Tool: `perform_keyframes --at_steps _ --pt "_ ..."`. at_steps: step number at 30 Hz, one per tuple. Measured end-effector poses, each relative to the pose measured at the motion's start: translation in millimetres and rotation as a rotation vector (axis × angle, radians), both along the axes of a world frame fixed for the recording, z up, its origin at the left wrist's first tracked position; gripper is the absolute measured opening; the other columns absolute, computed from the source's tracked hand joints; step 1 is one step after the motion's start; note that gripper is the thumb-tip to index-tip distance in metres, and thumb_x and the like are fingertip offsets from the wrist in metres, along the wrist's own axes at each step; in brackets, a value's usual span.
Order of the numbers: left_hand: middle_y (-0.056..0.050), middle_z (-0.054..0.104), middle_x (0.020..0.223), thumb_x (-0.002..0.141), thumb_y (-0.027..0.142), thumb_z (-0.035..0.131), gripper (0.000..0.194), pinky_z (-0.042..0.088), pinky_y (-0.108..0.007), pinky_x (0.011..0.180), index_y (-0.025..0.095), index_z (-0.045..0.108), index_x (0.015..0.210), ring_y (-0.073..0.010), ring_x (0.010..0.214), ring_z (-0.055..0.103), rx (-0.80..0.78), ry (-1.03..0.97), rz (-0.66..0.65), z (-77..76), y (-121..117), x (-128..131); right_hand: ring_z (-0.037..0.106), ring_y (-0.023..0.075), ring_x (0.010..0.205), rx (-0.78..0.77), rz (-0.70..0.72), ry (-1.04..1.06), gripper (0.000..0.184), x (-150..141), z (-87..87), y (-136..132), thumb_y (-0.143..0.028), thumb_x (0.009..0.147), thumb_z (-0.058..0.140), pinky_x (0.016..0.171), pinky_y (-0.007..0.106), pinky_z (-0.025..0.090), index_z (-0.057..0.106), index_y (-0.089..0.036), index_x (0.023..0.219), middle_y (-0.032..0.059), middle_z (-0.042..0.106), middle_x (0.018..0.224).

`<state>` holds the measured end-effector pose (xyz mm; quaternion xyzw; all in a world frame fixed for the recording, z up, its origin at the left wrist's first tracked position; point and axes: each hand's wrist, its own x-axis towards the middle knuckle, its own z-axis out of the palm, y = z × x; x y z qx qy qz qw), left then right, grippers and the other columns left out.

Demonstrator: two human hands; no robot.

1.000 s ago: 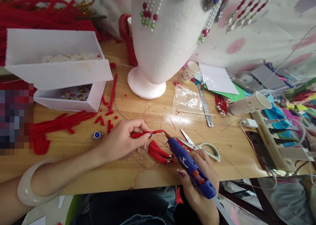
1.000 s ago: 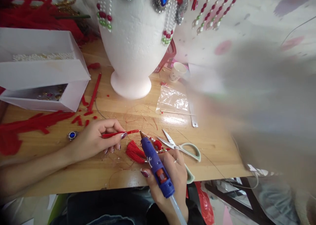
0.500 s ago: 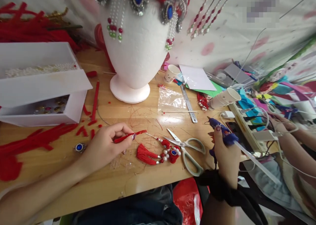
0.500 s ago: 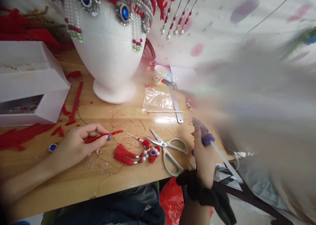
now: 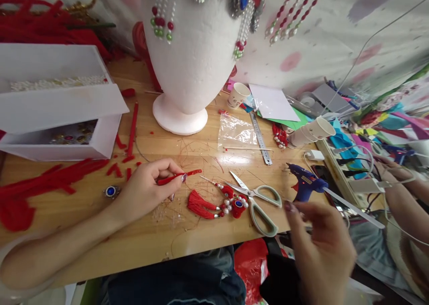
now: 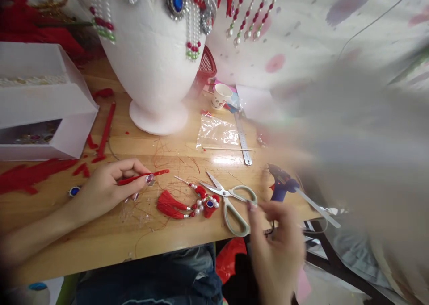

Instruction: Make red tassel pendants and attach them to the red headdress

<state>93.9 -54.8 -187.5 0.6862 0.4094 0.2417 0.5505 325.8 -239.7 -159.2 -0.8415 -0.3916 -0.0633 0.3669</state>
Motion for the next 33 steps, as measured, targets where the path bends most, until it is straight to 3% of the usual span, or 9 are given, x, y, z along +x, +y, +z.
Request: perform_keyframes --at_steps 2,4,6,8,11,14,23,29,33 --pt "0.006 0.059 0.054 0.079 0.031 0.06 0.013 0.042 -0.019 0.045 0.019 0.061 0.074 -0.0083 0.044 0.053 0.007 -0.001 -0.007 0.4 -0.5 0.0 0.059 0.0221 0.086 -0.097 0.404 -0.07 0.014 -16.9 -1.1 27.5 -0.035 0.091 0.063 0.077 0.036 0.045 0.065 -0.022 0.094 0.0058 0.062 0.093" --pt "0.006 0.059 0.053 0.079 0.032 0.06 0.014 0.042 -0.019 0.046 0.019 0.062 0.074 -0.0083 0.045 0.053 0.014 0.0 -0.016 0.9 -0.9 -0.3 0.059 0.0242 0.094 -0.258 0.589 -0.141 0.012 -25.5 -6.9 53.4 -0.031 0.092 0.062 0.081 0.038 0.046 0.066 -0.022 0.099 0.0077 0.062 0.102" --pt "0.006 0.059 0.052 0.079 0.032 0.06 0.013 0.041 -0.019 0.046 0.019 0.062 0.074 -0.0087 0.045 0.052 0.023 -0.012 -0.011 1.0 -1.0 -0.8 0.057 0.0259 0.096 -0.409 0.658 -0.173 0.008 -26.5 -14.5 69.8 -0.026 0.093 0.061 0.083 0.041 0.047 0.065 -0.019 0.092 0.0089 0.06 0.1" --pt "0.006 0.058 0.051 0.079 0.032 0.06 0.013 0.041 -0.019 0.046 0.019 0.062 0.074 -0.009 0.045 0.052 0.015 -0.022 -0.005 0.7 -0.7 -1.3 0.055 0.0262 0.094 -0.484 0.655 -0.18 0.01 -22.8 -20.3 74.6 -0.02 0.093 0.059 0.084 0.043 0.046 0.061 -0.018 0.084 0.0092 0.059 0.097" --pt "0.006 0.059 0.051 0.078 0.032 0.06 0.014 0.041 -0.02 0.046 0.019 0.061 0.075 -0.0093 0.046 0.052 -0.015 -0.028 -0.012 0.2 -0.1 -1.9 0.054 0.0246 0.092 -0.473 0.635 -0.131 0.013 -16.8 -22.8 69.3 -0.014 0.095 0.054 0.084 0.041 0.046 0.056 -0.018 0.083 0.0078 0.06 0.096" --pt "0.006 0.059 0.053 0.079 0.033 0.06 0.015 0.041 -0.02 0.048 0.019 0.062 0.075 -0.0091 0.047 0.052 -0.016 -0.026 -0.021 0.1 -0.2 -2.5 0.054 0.0247 0.096 -0.474 0.645 -0.082 0.004 -15.9 -21.6 63.6 -0.02 0.095 0.057 0.086 0.04 0.046 0.056 -0.019 0.092 0.0075 0.06 0.101" --pt "0.006 0.06 0.055 0.078 0.033 0.062 0.014 0.042 -0.02 0.049 0.019 0.062 0.075 -0.0093 0.048 0.054 -0.051 -0.04 0.003 -1.0 0.9 -1.4 0.053 0.0275 0.1 -0.599 0.621 -0.131 0.008 -6.2 -14.0 61.3 -0.02 0.089 0.067 0.09 0.042 0.045 0.059 -0.019 0.092 0.0087 0.059 0.103" --pt "0.005 0.06 0.053 0.076 0.031 0.063 0.012 0.042 -0.019 0.049 0.019 0.063 0.076 -0.0095 0.047 0.053 -0.022 -0.015 0.024 -0.6 1.2 -2.3 0.057 0.024 0.095 -0.691 0.596 -0.044 0.007 2.3 -5.8 50.0 -0.019 0.093 0.06 0.084 0.038 0.045 0.055 -0.021 0.088 0.0051 0.06 0.099" --pt "0.006 0.061 0.052 0.077 0.031 0.063 0.01 0.041 -0.02 0.049 0.02 0.063 0.076 -0.0095 0.045 0.053 -0.009 -0.025 0.023 -3.8 0.9 -2.8 0.059 0.0225 0.089 -0.703 0.554 0.008 0.012 9.2 -3.9 38.2 -0.023 0.09 0.065 0.079 0.035 0.045 0.053 -0.021 0.093 0.0026 0.062 0.092"
